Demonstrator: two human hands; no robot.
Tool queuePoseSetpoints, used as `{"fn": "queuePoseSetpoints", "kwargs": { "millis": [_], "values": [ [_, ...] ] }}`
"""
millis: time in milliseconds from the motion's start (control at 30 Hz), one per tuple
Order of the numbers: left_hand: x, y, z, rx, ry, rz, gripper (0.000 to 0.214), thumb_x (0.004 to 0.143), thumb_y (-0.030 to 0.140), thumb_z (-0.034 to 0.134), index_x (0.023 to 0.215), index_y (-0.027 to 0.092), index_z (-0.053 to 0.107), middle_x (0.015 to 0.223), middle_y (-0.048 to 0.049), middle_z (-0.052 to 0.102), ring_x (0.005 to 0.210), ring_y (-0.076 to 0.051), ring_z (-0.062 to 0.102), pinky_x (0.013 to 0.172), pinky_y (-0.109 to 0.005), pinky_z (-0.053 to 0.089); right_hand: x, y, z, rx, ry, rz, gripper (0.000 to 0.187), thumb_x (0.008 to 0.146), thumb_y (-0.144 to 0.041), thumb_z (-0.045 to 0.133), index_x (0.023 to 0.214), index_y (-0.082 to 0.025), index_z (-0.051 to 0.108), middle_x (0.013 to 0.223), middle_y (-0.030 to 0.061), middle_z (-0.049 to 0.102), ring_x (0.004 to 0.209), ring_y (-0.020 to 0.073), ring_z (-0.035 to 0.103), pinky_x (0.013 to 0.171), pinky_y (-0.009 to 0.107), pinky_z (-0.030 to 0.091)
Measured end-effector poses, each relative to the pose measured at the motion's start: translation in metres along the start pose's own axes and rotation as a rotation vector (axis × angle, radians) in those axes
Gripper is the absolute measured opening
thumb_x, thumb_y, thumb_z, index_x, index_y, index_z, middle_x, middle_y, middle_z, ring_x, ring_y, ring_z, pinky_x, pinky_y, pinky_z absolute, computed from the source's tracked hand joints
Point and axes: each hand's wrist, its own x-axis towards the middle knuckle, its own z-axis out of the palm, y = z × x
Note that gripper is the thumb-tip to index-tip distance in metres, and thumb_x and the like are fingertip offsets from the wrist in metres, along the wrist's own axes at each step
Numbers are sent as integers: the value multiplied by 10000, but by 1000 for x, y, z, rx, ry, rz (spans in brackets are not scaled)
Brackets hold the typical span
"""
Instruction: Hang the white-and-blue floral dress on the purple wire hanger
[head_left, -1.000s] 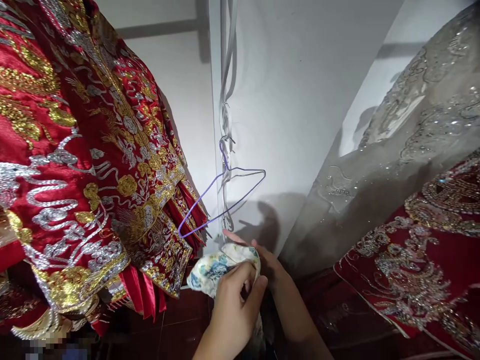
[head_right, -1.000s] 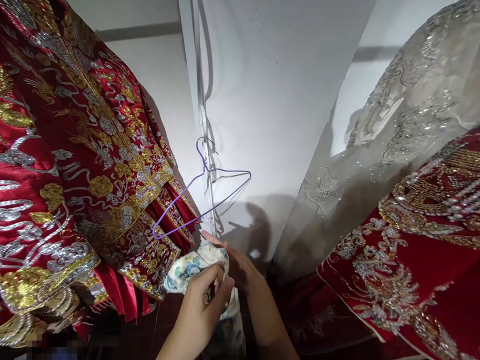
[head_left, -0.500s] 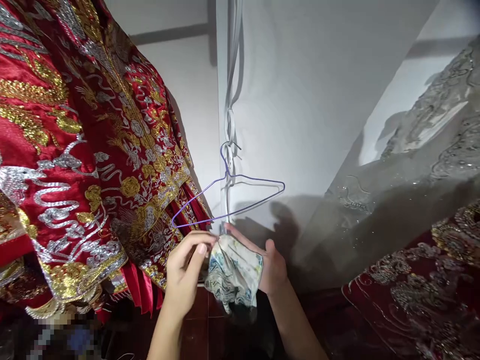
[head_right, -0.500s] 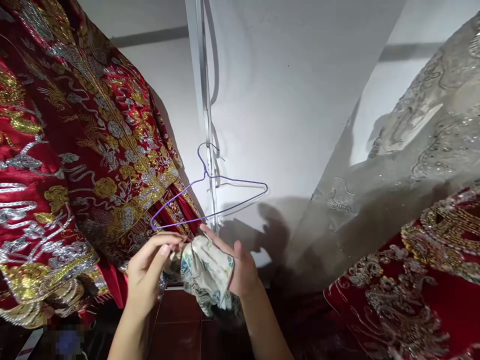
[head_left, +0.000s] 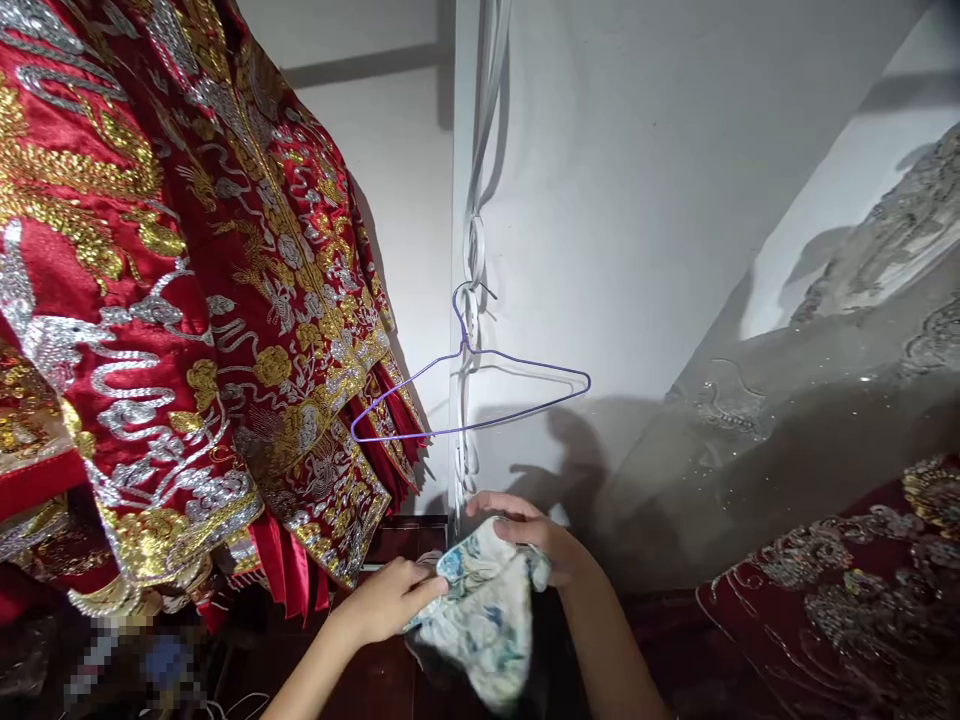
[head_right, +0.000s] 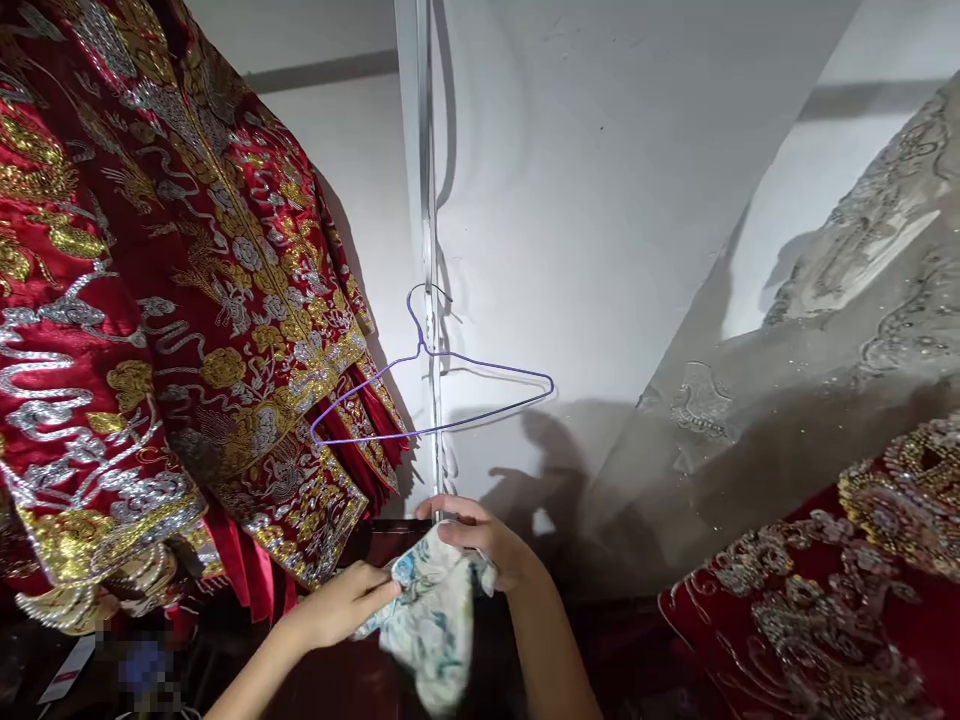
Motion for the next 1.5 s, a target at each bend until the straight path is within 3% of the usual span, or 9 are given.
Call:
{"fn": "queuePoseSetpoints", "kwargs": {
  "millis": [200,367,533,733,867,1000,1233,1367,1500],
  "values": [
    [-12,-2,-20,42,-147,46,625,827,668,570,545,178,302,569,54,232,561,-87,240,536,-261,183,-45,-16,-20,-50,191,-173,636,590,-370,870,1144,-215,599,735,3,637,608,170,588,553,265,450],
    [-29,50,-78,-219,-19,204,429,914,517,547,677,164,487,654,29,403,616,-105,376,566,-235,295,-63,-70,-28,-520,488,-326,662,624,-259,854,1225,-258,579,1039,46,674,882,240,659,730,326,525],
    [-44,91,-96,88,123,240,258,865,427,643,989,213,570,756,24,541,653,-135,479,608,-235,349,-49,-111,-29,-852,776,-619,590,748,-274,724,1321,-238,585,897,30,680,864,225,647,754,322,512],
    [-49,82,-101,423,150,214,361,1003,470,389,844,217,591,661,4,553,609,-163,520,631,-266,344,-4,-106,-33,-810,525,-465,568,785,-356,689,1339,-258,615,1364,86,604,1200,296,580,956,384,492],
    [-56,64,-133,406,195,134,500,999,516,371,650,189,518,600,3,518,535,-133,431,567,-269,286,28,-93,-28,-793,404,-365,388,767,-314,652,1135,-206,709,1032,91,725,920,264,661,783,364,537],
    [-61,48,-138,381,208,40,539,976,546,397,597,179,506,566,5,499,521,-123,393,547,-278,254,37,-88,-33,-954,480,-408,138,711,-232,593,772,-165,696,630,15,631,629,189,572,592,293,456],
    [-43,44,-92,524,-21,30,244,744,401,723,706,200,589,633,9,574,563,-152,487,529,-275,258,13,-95,-51,-1181,733,-438,80,622,-212,563,601,-176,631,553,-10,538,627,174,535,564,258,380],
    [-17,34,-98,611,98,62,127,864,228,536,977,220,592,739,-23,632,713,-218,605,655,-288,389,2,-102,-53,-1204,771,-474,87,649,-241,579,597,-187,624,538,-8,499,619,169,509,546,252,362],
    [0,23,-121,651,288,138,211,916,151,402,965,208,599,817,-52,675,824,-240,645,851,-370,461,-2,-106,-53,-1232,695,-431,142,698,-266,539,585,-185,570,533,-23,444,561,131,421,512,251,288]
  ]
}}
